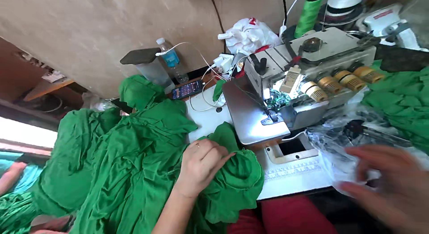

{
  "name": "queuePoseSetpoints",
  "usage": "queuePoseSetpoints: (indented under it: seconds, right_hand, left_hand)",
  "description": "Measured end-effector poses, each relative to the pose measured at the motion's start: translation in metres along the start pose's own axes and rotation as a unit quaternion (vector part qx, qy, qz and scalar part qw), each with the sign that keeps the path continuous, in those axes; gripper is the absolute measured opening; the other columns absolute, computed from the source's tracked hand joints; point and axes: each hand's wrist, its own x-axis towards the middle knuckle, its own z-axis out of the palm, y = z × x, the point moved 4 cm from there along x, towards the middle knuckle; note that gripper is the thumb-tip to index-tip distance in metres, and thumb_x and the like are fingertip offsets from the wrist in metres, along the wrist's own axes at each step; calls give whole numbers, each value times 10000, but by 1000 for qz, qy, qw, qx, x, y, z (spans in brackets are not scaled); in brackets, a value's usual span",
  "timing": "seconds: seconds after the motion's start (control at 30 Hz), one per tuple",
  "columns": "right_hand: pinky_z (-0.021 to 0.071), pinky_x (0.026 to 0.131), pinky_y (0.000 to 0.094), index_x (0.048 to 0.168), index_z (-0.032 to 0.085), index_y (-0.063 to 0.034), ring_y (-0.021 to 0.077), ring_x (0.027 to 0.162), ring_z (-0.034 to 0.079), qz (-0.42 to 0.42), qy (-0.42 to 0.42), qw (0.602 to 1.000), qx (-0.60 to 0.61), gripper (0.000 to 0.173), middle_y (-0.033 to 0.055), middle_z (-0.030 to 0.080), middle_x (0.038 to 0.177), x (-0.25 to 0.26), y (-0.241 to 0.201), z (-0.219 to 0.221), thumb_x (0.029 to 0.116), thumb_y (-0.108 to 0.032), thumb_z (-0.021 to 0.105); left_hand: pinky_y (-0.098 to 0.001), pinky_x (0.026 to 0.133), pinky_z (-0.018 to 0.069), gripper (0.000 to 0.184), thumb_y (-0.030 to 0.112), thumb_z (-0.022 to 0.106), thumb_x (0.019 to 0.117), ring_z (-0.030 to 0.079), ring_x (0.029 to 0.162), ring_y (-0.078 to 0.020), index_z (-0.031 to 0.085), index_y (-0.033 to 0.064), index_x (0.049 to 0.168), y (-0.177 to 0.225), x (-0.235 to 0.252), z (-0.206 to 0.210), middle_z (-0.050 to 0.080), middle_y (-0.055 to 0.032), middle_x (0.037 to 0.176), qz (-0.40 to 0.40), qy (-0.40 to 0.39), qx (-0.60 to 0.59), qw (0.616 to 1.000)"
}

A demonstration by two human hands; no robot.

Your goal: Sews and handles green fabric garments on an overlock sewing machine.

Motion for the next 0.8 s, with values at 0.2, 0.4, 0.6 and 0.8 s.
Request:
queuePoseSetpoints:
  seconds: [0.2, 0.4, 0.6, 0.8]
  right_hand:
    - [457, 551, 211, 1208, 720, -72, 71, 647, 554, 2, -36, 998, 42, 490, 113, 713, 1061, 49, -16, 137, 904, -457, 721]
    - [487, 654, 74, 916, 751, -73, -91, 731, 586, 68, -13, 965, 254, 145, -60, 699, 852, 53, 2, 112, 933, -216, 736]
    - [484, 677, 80, 936, 731, -132, -80, 776, 583, 52, -23, 956, 287, 135, -82, 682, 922, 45, 7, 90, 978, -255, 692]
    - [505, 784, 199, 1253, 576, -89, 32, 962, 596, 20, -51, 985, 163, 682, 52, 643, 1209, 44, -13, 112, 898, -669, 636]
  left_hand:
    - [-251, 766, 501, 197, 267, 645, 1018, 618, 804, -162, 606, 92, 935, 14, 6, -9, 612, -66, 831, -14, -4, 11, 1000]
    - [-233, 707, 469, 212, 306, 638, 1020, 583, 755, -133, 764, 138, 1052, 9, 3, -8, 609, -63, 807, -79, -50, -20, 995]
    - [-212, 736, 477, 199, 292, 632, 1024, 602, 806, -120, 752, 132, 1025, 10, 8, 3, 628, -64, 847, -77, -40, -30, 996]
    - [-207, 768, 488, 195, 288, 625, 1028, 620, 856, -116, 743, 133, 1032, 13, 14, -1, 651, -68, 901, -75, -38, -25, 996]
